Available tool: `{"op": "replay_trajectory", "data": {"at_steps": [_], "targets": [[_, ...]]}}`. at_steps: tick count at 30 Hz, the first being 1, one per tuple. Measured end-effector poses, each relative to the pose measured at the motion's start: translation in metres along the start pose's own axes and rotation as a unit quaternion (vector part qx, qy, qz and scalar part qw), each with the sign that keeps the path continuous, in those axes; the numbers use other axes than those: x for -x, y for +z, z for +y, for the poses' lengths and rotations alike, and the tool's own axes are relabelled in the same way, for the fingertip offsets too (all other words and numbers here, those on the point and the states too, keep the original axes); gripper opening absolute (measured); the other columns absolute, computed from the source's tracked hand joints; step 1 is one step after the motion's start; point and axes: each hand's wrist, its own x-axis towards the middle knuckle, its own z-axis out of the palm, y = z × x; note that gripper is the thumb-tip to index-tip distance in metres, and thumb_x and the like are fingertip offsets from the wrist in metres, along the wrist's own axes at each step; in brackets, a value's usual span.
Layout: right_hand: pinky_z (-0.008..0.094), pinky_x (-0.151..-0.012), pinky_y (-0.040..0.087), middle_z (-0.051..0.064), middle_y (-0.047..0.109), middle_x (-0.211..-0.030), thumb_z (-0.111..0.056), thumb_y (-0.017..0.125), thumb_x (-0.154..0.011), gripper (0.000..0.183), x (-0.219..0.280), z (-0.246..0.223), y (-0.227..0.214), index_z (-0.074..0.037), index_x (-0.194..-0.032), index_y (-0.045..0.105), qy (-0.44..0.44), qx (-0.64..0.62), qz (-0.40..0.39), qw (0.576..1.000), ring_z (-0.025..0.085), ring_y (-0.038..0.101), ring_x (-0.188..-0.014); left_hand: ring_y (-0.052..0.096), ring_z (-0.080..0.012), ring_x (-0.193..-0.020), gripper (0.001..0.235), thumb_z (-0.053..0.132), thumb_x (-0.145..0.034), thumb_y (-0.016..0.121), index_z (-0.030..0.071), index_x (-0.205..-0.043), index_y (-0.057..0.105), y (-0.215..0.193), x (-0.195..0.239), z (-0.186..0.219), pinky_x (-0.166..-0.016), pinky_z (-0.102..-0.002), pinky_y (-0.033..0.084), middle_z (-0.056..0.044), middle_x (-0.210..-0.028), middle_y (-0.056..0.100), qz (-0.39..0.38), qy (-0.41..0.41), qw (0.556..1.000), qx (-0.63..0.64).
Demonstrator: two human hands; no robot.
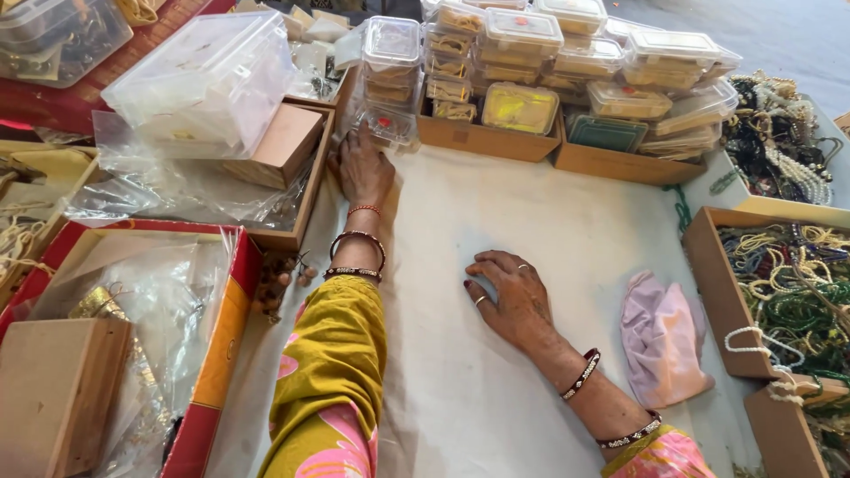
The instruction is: A person is packaging various pieces of jewelry, including necklaces and bracelets, into plastic boxes and pouches.
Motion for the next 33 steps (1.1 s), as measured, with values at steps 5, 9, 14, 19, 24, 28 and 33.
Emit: {"op": "replay_trajectory", "data": {"at_steps": [5, 9, 14, 19, 24, 28, 33], "targets": [[0.043, -0.106, 0.044, 0.002, 0.066, -0.127, -0.022, 0.070, -0.090, 0.020, -0.001, 0.003, 0.003, -0.013, -0.106, 0.074, -0.018, -0.005, 0.020, 1.000, 0.027, 0.058, -0.124, 0.050, -0.0410, -0.136, 0.066, 0.009, -0.094, 0.064, -0.004, -0.152, 0.034, 0.002, 0.009, 0.003, -0.116, -0.048, 0.043, -0.030, -0.148, 0.048, 0.000, -0.031, 0.999, 0.013], [0.042, -0.105, 0.045, 0.002, 0.068, -0.125, -0.021, 0.069, -0.090, 0.018, 0.000, 0.006, 0.004, -0.012, -0.105, 0.074, -0.039, -0.012, 0.029, 0.999, 0.025, 0.059, -0.122, 0.040, -0.0396, -0.141, 0.085, 0.033, -0.090, 0.069, -0.008, -0.152, 0.027, -0.018, 0.016, 0.020, -0.113, -0.053, 0.037, -0.030, -0.155, 0.037, -0.050, -0.054, 0.996, -0.050], [0.041, -0.103, 0.046, 0.002, 0.068, -0.124, -0.019, 0.069, -0.089, 0.018, -0.001, 0.015, 0.007, -0.014, -0.105, 0.074, -0.072, -0.013, 0.044, 0.996, 0.026, 0.061, -0.119, 0.025, -0.0386, -0.151, 0.088, 0.059, -0.098, 0.050, -0.002, -0.156, 0.026, -0.002, 0.030, 0.013, -0.123, -0.052, 0.016, -0.027, -0.162, 0.027, -0.103, -0.040, 0.987, -0.118], [0.039, -0.104, 0.047, 0.001, 0.069, -0.124, -0.022, 0.069, -0.091, 0.017, 0.000, 0.019, 0.015, -0.017, -0.106, 0.074, -0.085, -0.019, 0.064, 0.994, 0.025, 0.062, -0.119, 0.011, -0.0317, -0.158, 0.080, 0.060, -0.101, 0.035, 0.009, -0.161, 0.025, -0.038, 0.068, 0.030, -0.126, -0.055, 0.002, -0.016, -0.169, 0.020, -0.190, -0.037, 0.971, -0.142], [0.041, -0.103, 0.046, 0.003, 0.070, -0.123, -0.021, 0.067, -0.092, 0.018, 0.001, 0.025, 0.015, -0.015, -0.107, 0.074, -0.108, -0.001, 0.070, 0.992, 0.027, 0.062, -0.120, 0.008, -0.0321, -0.158, 0.072, 0.056, -0.103, 0.028, 0.016, -0.162, 0.022, -0.087, 0.107, 0.053, -0.125, -0.056, 0.001, -0.014, -0.170, 0.015, -0.269, 0.017, 0.950, -0.159], [0.040, -0.104, 0.047, 0.002, 0.070, -0.126, -0.022, 0.066, -0.094, 0.018, 0.003, 0.027, 0.015, -0.016, -0.109, 0.074, -0.110, -0.005, 0.068, 0.992, 0.027, 0.062, -0.120, 0.007, -0.0342, -0.158, 0.069, 0.054, -0.104, 0.026, 0.018, -0.162, 0.023, -0.120, 0.139, 0.068, -0.125, -0.058, 0.002, -0.015, -0.170, 0.015, -0.296, 0.044, 0.942, -0.155], [0.041, -0.103, 0.047, 0.005, 0.069, -0.127, -0.021, 0.065, -0.094, 0.021, 0.007, 0.027, 0.015, -0.015, -0.113, 0.074, -0.109, 0.029, 0.068, 0.991, 0.028, 0.061, -0.121, 0.006, -0.0358, -0.157, 0.068, 0.055, -0.102, 0.027, 0.021, -0.161, 0.023, -0.141, 0.180, 0.080, -0.124, -0.061, 0.001, -0.014, -0.169, 0.015, -0.327, 0.107, 0.931, -0.125]]}}
